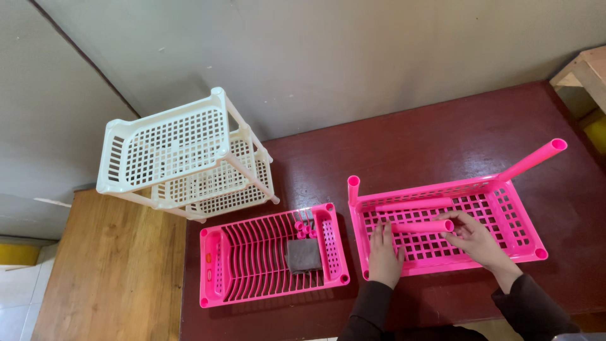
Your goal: The person wipes pink plastic furniture parts with a gray cloth, then inserts the legs into the base and assembles a small pink plastic stool. The person handles the parts one at a time and places the finished stool on the table.
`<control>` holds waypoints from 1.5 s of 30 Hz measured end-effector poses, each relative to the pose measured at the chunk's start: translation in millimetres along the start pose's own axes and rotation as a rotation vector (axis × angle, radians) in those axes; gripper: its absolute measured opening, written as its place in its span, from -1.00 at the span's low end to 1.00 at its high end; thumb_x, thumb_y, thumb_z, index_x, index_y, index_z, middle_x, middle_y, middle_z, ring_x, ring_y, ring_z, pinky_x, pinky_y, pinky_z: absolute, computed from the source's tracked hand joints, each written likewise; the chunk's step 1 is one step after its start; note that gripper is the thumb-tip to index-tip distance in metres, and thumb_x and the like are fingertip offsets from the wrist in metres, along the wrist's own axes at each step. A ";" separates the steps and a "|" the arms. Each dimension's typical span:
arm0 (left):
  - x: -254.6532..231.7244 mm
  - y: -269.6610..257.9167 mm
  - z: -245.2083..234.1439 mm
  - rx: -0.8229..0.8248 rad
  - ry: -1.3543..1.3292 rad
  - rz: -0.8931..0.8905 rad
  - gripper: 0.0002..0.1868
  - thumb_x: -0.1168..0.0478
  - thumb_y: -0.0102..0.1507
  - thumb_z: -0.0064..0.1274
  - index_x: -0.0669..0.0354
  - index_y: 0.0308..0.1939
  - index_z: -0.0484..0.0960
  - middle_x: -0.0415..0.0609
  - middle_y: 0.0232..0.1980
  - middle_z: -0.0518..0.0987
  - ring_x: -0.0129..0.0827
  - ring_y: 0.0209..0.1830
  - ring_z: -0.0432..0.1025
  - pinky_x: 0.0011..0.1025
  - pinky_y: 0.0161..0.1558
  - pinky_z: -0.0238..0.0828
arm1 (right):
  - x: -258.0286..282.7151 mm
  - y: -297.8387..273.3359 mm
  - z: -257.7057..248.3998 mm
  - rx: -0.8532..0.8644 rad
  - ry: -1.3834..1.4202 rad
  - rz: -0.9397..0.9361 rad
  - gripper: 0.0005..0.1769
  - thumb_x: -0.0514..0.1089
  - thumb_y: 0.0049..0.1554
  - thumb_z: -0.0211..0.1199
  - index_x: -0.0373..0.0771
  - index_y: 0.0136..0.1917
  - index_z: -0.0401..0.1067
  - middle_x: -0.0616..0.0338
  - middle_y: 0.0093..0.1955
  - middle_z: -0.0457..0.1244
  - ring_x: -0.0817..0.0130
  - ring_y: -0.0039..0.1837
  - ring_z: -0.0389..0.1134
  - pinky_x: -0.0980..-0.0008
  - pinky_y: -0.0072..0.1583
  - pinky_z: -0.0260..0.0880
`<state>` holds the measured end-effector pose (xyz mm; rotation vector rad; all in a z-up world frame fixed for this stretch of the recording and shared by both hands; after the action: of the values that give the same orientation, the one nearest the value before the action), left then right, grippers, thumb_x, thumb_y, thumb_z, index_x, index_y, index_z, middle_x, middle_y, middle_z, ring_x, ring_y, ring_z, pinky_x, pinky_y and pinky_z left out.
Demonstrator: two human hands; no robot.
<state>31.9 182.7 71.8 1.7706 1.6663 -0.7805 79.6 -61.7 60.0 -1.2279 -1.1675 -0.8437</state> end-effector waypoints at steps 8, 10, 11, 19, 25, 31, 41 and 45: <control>5.1 -15.6 4.6 0.050 -0.089 0.105 -0.62 0.25 0.34 0.13 0.21 0.23 0.52 0.18 0.09 0.59 0.08 0.09 0.49 -0.08 0.08 0.45 | 9.3 -20.9 55.6 0.031 -0.112 -0.153 -0.48 -0.30 0.03 0.39 -0.28 0.27 0.42 0.12 0.17 0.38 0.35 0.24 0.39 0.35 0.27 0.39; 3.9 -19.0 5.3 0.080 -0.091 0.127 -0.60 0.25 0.32 0.13 0.24 0.23 0.51 0.21 0.05 0.59 0.10 0.06 0.48 -0.07 0.05 0.45 | -12.3 -21.2 66.0 -0.009 -0.399 -0.093 -0.50 -0.17 0.05 0.39 -0.19 0.28 0.46 0.14 0.16 0.43 0.32 0.21 0.45 0.33 0.22 0.43; 3.5 -20.8 7.1 0.107 -0.094 0.126 -0.58 0.26 0.31 0.13 0.25 0.24 0.50 0.22 0.05 0.58 0.11 0.06 0.48 -0.07 0.05 0.44 | -24.0 -22.9 68.4 -0.029 -0.543 -0.060 -0.50 -0.10 0.06 0.39 -0.15 0.28 0.47 0.15 0.16 0.45 0.31 0.19 0.48 0.32 0.19 0.45; -23.9 -31.4 24.7 0.125 -0.061 0.211 -0.20 0.15 0.27 0.21 0.42 0.49 0.21 0.39 0.53 0.20 0.23 0.44 0.19 -0.03 0.27 0.32 | -44.4 -33.2 29.9 -0.154 -0.459 -0.060 -0.58 -0.09 0.12 0.31 -0.15 0.26 0.48 0.11 0.13 0.42 0.28 0.12 0.48 0.29 0.11 0.50; -45.7 -36.4 63.4 0.220 0.048 0.282 -0.25 0.07 0.24 0.24 0.28 0.44 0.35 0.27 0.54 0.22 0.16 0.52 0.16 0.00 0.42 0.15 | -25.1 -52.4 -91.7 -0.441 -0.254 -0.067 -0.47 -0.32 0.11 0.29 -0.27 0.36 0.39 0.09 0.21 0.36 0.35 0.18 0.40 0.36 0.21 0.41; -45.1 -30.2 104.4 0.188 0.119 0.329 -0.33 -0.05 0.28 0.24 0.24 0.35 0.50 0.19 0.41 0.43 0.06 0.41 0.29 -0.01 0.40 0.16 | -39.2 -79.9 -195.1 -0.423 -0.116 -0.021 -0.52 -0.46 0.13 0.19 -0.36 0.33 0.36 0.10 0.29 0.34 0.35 0.31 0.35 0.36 0.35 0.31; -43.8 -20.3 125.2 0.252 0.279 0.221 -0.36 -0.31 0.28 0.16 0.22 0.04 0.61 0.09 -0.07 0.62 -0.06 0.00 0.51 -0.10 0.04 0.43 | -20.9 -99.9 -219.0 -0.364 -0.252 -0.032 -0.65 -0.45 0.11 0.25 -0.36 0.19 0.52 0.11 0.11 0.42 0.40 0.07 0.31 0.39 0.13 0.31; -46.9 -22.2 124.2 0.195 0.304 0.247 -0.46 -0.27 0.28 0.17 0.16 -0.12 0.61 0.02 -0.19 0.60 -0.10 -0.09 0.52 -0.11 -0.06 0.45 | -6.9 -101.7 -217.6 -0.331 -0.403 -0.064 -0.67 -0.43 0.03 0.28 -0.31 0.08 0.57 0.26 0.05 0.41 0.59 -0.04 0.33 0.51 0.00 0.32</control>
<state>4.2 59.8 24.4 2.2754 1.5532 -0.6006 25.9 -293.9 91.1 -1.6962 -1.4309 -0.8857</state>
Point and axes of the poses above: each hand's wrist, its own y-axis towards the middle knuckle, its own z-axis out of the palm, x = y × z, the point moved 5 cm from there along y, towards the middle knuckle
